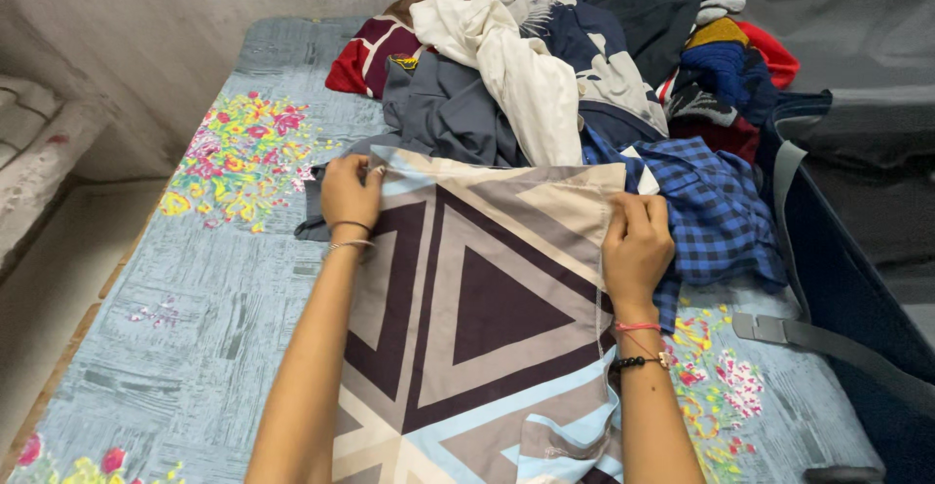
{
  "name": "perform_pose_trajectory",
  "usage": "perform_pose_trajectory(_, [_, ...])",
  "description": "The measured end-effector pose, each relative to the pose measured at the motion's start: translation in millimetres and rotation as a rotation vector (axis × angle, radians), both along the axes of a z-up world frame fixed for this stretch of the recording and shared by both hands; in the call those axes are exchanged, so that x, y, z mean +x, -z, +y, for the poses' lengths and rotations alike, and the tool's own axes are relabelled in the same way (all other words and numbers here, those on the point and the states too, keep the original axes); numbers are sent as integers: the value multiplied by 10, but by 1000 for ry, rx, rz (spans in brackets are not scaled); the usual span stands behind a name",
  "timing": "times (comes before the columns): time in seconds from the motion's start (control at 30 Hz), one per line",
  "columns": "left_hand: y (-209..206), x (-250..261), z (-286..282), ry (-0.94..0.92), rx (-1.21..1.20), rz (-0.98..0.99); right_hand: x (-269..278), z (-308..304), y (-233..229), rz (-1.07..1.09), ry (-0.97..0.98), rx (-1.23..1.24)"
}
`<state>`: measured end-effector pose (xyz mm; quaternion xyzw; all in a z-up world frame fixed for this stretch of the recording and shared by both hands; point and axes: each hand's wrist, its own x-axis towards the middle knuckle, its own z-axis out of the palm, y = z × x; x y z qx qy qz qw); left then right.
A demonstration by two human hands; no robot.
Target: The person folds a patterned pillowcase on a bed, smoothing the fabric with their hands and aligning the edges before folding it into a rectangle.
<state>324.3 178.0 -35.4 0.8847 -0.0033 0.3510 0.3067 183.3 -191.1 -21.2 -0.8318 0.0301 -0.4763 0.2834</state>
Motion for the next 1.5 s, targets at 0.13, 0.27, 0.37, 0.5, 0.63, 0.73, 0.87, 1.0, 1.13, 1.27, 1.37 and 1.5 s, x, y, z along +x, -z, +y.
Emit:
perform_pose_trajectory(0.13, [-332, -702, -404, -10, 320, -206, 25, -23, 37, 89, 1, -16])
perform_pose_trajectory(0.27, [-336, -1537, -786, 587, 432, 157, 108, -95, 214, 54, -23, -9])
perform_pose_trajectory(0.37, [-176, -2215, -990, 1059, 382, 225, 220, -209, 383, 109, -156, 108])
perform_pose_trajectory(0.5, [24, -2759, -1216, 1147, 360, 297, 188, -321, 500, 153, -313, 242])
perform_pose_trajectory(0.63, [121, -2898, -1181, 1240, 187, 425, -57, -353, 528, 177, -436, 148])
perform_pose_trajectory(0.73, [130, -2937, -1204, 1205, -3, 456, -334, -447, 513, 176, -518, 21])
perform_pose_trajectory(0.87, [99, -3073, -1282, 1077, -170, 474, -667, -411, 522, 268, -482, 58])
perform_pose_trajectory(1.0, [12, -3232, -1427, 934, -241, 357, -910, -358, 473, 301, -419, 173])
perform_pose_trajectory(1.13, [-78, -3359, -1531, 988, -430, 453, -1147, -286, 402, 425, -293, 312])
perform_pose_trajectory(1.27, [-135, -3532, -1676, 901, -446, 586, -1216, -206, 305, 434, -108, 47])
perform_pose_trajectory(1.37, [-147, -3596, -1714, 994, -462, 513, -1239, -195, 270, 470, -83, 1])
perform_pose_trajectory(1.5, [-171, -3587, -1711, 1089, -419, 431, -1191, -279, 333, 586, -193, 79])
